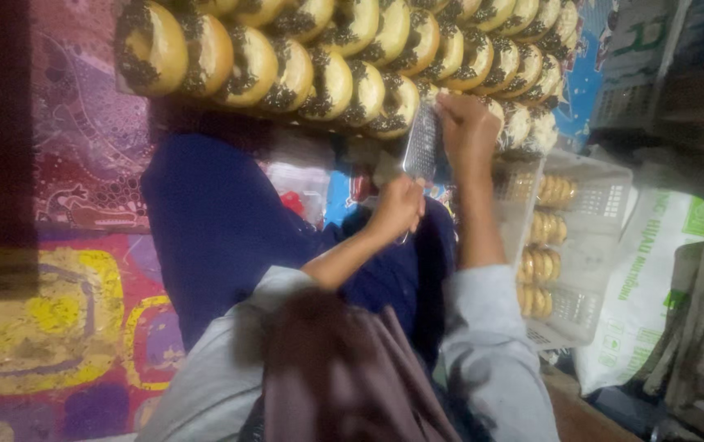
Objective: The person sits on the floor and uses a handheld grater to grate a block of white cheese over rows of round pastries arranged on a wooden board. The person moves the grater and cheese across the pastries to distribute the grated cheese.
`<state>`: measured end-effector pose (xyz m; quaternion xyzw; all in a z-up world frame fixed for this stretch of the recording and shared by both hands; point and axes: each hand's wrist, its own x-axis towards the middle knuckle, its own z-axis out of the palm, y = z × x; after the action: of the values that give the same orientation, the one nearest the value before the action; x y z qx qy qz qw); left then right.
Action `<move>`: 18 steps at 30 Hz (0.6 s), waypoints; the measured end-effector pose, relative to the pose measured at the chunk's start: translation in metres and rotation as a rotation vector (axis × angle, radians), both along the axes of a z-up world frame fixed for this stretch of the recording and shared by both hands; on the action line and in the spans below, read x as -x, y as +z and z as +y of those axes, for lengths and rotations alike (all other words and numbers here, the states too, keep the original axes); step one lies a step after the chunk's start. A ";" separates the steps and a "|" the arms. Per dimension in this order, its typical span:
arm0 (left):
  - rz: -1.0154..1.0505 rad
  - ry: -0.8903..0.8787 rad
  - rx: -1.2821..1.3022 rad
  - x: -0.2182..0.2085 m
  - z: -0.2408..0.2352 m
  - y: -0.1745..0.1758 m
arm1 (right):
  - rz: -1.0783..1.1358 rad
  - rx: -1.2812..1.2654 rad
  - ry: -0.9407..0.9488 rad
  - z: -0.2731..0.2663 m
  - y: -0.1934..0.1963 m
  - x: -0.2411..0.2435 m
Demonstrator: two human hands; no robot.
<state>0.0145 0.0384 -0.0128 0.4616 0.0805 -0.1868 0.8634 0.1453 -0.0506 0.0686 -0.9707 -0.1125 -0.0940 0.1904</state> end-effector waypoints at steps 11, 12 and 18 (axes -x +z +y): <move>-0.006 0.075 0.030 0.022 0.022 0.005 | 0.523 -0.614 -0.356 -0.016 0.035 0.018; 0.003 0.094 0.063 0.018 0.022 0.003 | 0.504 -0.573 -0.306 -0.012 0.036 0.026; 0.010 0.138 0.098 -0.010 0.024 -0.005 | 0.056 -0.140 0.125 0.023 0.031 0.050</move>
<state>0.0244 0.0627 -0.0176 0.4113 0.1070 -0.1327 0.8954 0.0952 -0.0275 0.0995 -0.9483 -0.1606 -0.0623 0.2665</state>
